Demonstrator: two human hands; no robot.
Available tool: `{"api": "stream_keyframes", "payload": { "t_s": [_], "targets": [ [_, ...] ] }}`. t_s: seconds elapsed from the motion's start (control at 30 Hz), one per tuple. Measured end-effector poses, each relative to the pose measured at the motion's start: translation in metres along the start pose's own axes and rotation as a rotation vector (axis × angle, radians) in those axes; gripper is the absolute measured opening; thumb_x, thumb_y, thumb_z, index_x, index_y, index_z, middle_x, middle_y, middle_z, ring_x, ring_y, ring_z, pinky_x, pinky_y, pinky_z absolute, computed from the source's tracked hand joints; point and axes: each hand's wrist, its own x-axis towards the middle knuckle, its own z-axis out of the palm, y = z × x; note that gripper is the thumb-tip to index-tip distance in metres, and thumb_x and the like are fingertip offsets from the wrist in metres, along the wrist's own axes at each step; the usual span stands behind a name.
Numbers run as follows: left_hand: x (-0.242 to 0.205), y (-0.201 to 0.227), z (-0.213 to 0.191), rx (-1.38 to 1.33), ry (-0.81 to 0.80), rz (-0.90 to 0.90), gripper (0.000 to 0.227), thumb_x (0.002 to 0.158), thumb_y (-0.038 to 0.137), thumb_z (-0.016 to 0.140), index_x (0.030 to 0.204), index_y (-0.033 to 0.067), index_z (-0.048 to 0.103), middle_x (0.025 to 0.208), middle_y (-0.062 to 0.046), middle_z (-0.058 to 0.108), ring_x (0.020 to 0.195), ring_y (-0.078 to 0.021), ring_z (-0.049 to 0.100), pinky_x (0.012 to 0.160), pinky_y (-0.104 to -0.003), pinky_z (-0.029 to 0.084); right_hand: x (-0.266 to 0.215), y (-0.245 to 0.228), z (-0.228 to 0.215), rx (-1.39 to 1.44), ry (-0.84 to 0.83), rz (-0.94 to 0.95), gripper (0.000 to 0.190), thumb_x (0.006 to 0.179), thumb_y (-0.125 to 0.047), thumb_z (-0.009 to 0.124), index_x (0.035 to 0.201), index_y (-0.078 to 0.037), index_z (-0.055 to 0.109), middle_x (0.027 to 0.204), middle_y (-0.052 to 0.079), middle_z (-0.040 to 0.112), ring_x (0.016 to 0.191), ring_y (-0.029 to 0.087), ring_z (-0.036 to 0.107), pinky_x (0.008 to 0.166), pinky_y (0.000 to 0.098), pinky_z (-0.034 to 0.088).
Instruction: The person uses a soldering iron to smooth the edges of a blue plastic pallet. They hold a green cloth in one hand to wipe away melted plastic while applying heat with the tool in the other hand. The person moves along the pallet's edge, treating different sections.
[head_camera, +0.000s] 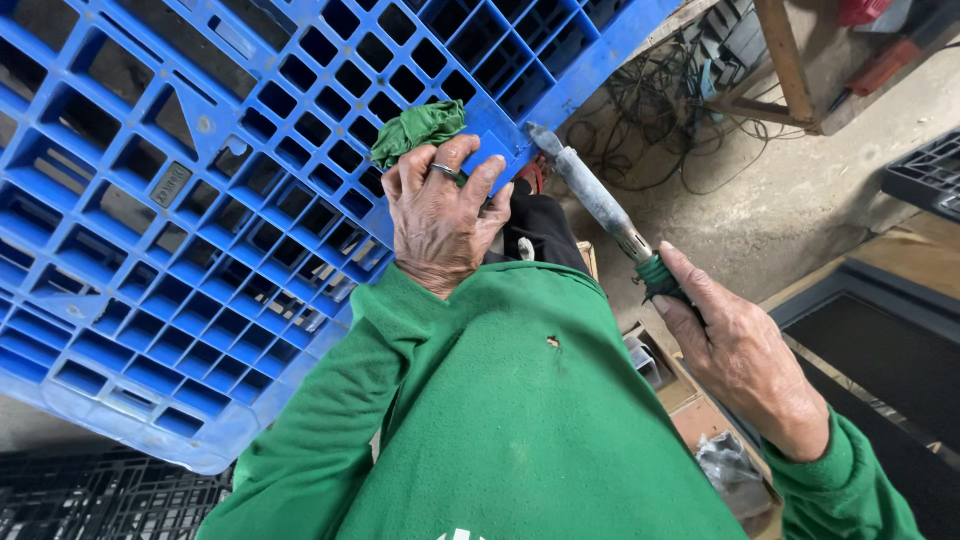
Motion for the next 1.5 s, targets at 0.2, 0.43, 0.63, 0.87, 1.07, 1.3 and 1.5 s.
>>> {"api": "stream_keyframes", "payload": {
  "t_s": [0.2, 0.43, 0.63, 0.87, 1.07, 1.3, 1.5],
  "targets": [
    [0.000, 0.000, -0.002, -0.016, -0.003, 0.014, 0.038, 0.083, 0.031, 0.089, 0.117, 0.0229, 0.072, 0.130, 0.002, 0.058, 0.119, -0.0266, 0.049, 0.101, -0.047, 0.040, 0.010, 0.013, -0.012, -0.090, -0.007, -0.096, 0.058, 0.094, -0.019, 0.064, 0.150, -0.008, 0.050, 0.115, 0.025, 0.071, 0.100, 0.042, 0.071, 0.081, 0.0443, 0.056],
    [0.001, 0.003, -0.005, -0.030, 0.009, 0.015, 0.038, 0.083, 0.029, 0.090, 0.115, 0.0230, 0.072, 0.130, 0.003, 0.059, 0.120, -0.0271, 0.049, 0.101, -0.048, 0.041, 0.021, 0.036, -0.025, -0.109, 0.005, -0.150, 0.059, 0.093, -0.019, 0.068, 0.149, -0.009, 0.053, 0.116, 0.023, 0.072, 0.099, 0.036, 0.073, 0.082, 0.0400, 0.056],
    [0.001, 0.002, -0.011, -0.048, -0.011, 0.010, 0.042, 0.082, 0.030, 0.090, 0.117, 0.0230, 0.069, 0.130, 0.004, 0.058, 0.121, -0.0262, 0.050, 0.099, -0.048, 0.042, 0.007, 0.055, -0.028, 0.263, -0.002, -0.006, 0.066, 0.086, -0.015, 0.072, 0.148, -0.005, 0.053, 0.103, 0.016, 0.070, 0.083, 0.023, 0.068, 0.071, 0.0317, 0.055],
    [-0.002, -0.003, -0.008, -0.047, 0.015, 0.027, 0.044, 0.082, 0.035, 0.088, 0.119, 0.0211, 0.067, 0.130, 0.002, 0.058, 0.121, -0.0268, 0.049, 0.098, -0.048, 0.042, -0.011, 0.067, -0.019, 0.977, -0.144, -0.013, 0.066, 0.090, -0.014, 0.077, 0.146, -0.007, 0.043, 0.102, 0.015, 0.068, 0.067, 0.017, 0.065, 0.057, 0.0320, 0.054],
    [-0.005, -0.006, -0.004, -0.023, 0.012, 0.031, 0.041, 0.086, 0.037, 0.087, 0.119, 0.0191, 0.069, 0.131, 0.004, 0.059, 0.121, -0.0261, 0.049, 0.102, -0.046, 0.042, 0.017, 0.077, -0.035, -0.054, 0.050, -0.328, 0.065, 0.088, -0.016, 0.074, 0.148, -0.007, 0.050, 0.099, 0.016, 0.066, 0.078, 0.030, 0.066, 0.067, 0.0407, 0.054],
    [-0.009, -0.003, -0.001, -0.047, 0.043, 0.008, 0.039, 0.082, 0.034, 0.088, 0.114, 0.0212, 0.072, 0.130, 0.006, 0.062, 0.123, -0.0250, 0.048, 0.103, -0.046, 0.042, 0.042, 0.079, -0.055, -0.377, -0.006, -0.406, 0.066, 0.084, -0.018, 0.075, 0.147, -0.014, 0.056, 0.090, 0.015, 0.063, 0.073, 0.034, 0.065, 0.063, 0.0454, 0.052],
    [-0.011, -0.002, 0.005, 0.013, 0.080, 0.032, 0.039, 0.080, 0.031, 0.090, 0.113, 0.0214, 0.071, 0.130, 0.004, 0.061, 0.123, -0.0254, 0.048, 0.102, -0.046, 0.044, 0.061, 0.084, -0.061, -0.469, 0.044, -0.548, 0.062, 0.085, -0.023, 0.077, 0.144, -0.017, 0.058, 0.101, 0.014, 0.064, 0.073, 0.033, 0.066, 0.061, 0.0431, 0.053]
  ]
}}
